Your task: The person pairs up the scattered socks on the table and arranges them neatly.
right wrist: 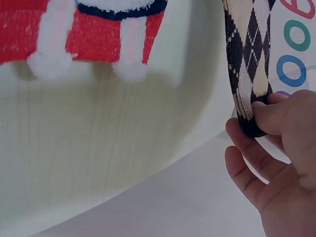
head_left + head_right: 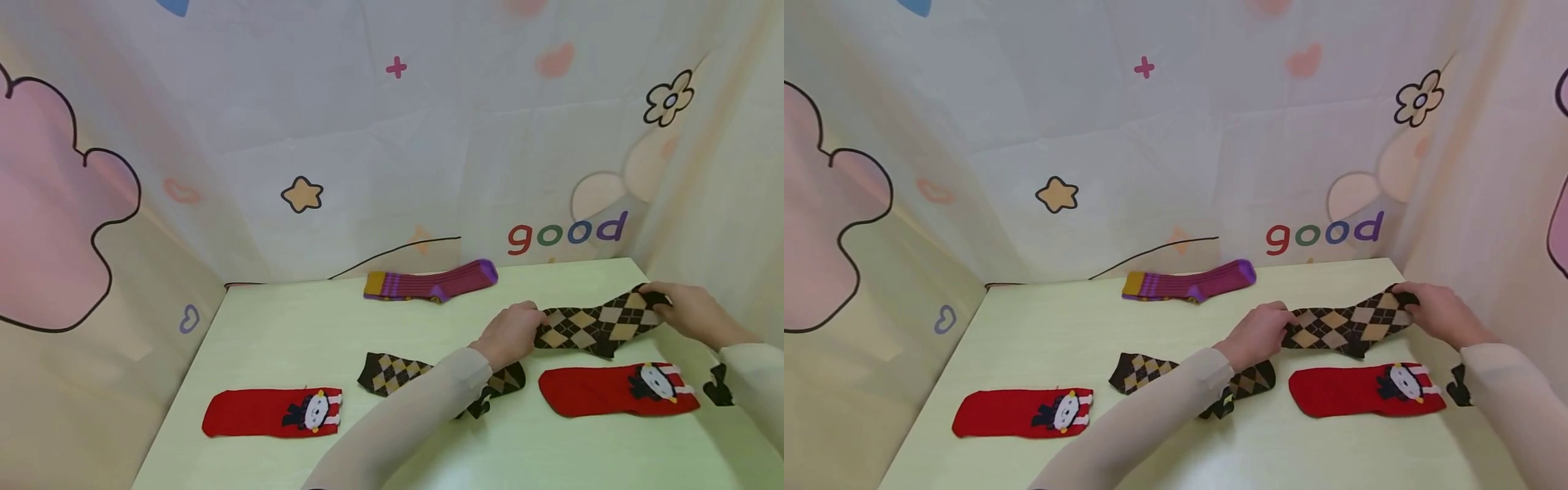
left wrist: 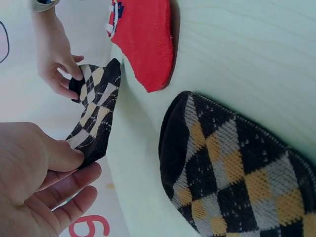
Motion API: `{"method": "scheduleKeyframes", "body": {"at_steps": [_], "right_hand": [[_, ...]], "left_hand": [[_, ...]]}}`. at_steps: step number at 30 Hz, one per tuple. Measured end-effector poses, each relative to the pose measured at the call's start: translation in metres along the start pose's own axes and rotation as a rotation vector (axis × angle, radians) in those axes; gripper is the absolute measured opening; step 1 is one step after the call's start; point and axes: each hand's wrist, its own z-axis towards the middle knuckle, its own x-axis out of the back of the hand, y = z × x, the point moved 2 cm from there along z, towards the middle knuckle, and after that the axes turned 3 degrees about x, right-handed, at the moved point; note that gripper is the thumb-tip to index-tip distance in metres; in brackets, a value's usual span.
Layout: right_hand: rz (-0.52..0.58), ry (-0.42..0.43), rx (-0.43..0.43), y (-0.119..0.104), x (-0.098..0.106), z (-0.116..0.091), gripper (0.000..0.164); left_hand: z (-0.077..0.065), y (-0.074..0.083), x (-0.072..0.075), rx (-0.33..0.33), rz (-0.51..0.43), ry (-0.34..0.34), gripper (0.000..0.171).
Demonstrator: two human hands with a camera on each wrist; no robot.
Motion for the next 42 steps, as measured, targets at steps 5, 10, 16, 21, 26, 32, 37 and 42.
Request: {"method": "scheduleKeyframes", "body": {"at_steps": [5, 10, 16, 21, 26, 32, 37, 42], "right_hand": [[-0.024, 0.058, 0.024, -0.004, 0.003, -0.001, 0.039], [-0.05, 0.118, 0.055, -0.005, 0.005, -0.001, 0.038], [-0.06, 0.139, 0.067, -0.01, 0.008, 0.0, 0.038], [-0.064, 0.155, 0.067, -0.014, 0.009, 0.0, 0.038], [-0.065, 0.161, 0.062, -0.019, 0.011, -0.001, 0.039], [-0.058, 0.177, 0.067, -0.025, 0.016, 0.0, 0.04], [-0.047, 0.197, 0.091, -0.03, 0.017, -0.001, 0.041], [-0.039, 0.206, 0.106, -0.035, 0.017, -0.002, 0.042]], "left_hand": [[-0.002, -0.001, 0.005, -0.022, -0.011, 0.017, 0.034], [-0.006, -0.001, 0.013, -0.035, -0.018, 0.031, 0.032], [-0.011, -0.002, 0.018, -0.055, -0.013, 0.048, 0.032], [-0.017, -0.003, 0.025, -0.068, -0.022, 0.056, 0.032], [-0.024, -0.002, 0.035, -0.078, -0.029, 0.062, 0.032], [-0.031, 0.0, 0.045, -0.125, -0.03, 0.088, 0.032], [-0.037, 0.001, 0.049, -0.151, -0.035, 0.099, 0.031], [-0.043, -0.001, 0.053, -0.162, -0.045, 0.108, 0.031]]}}
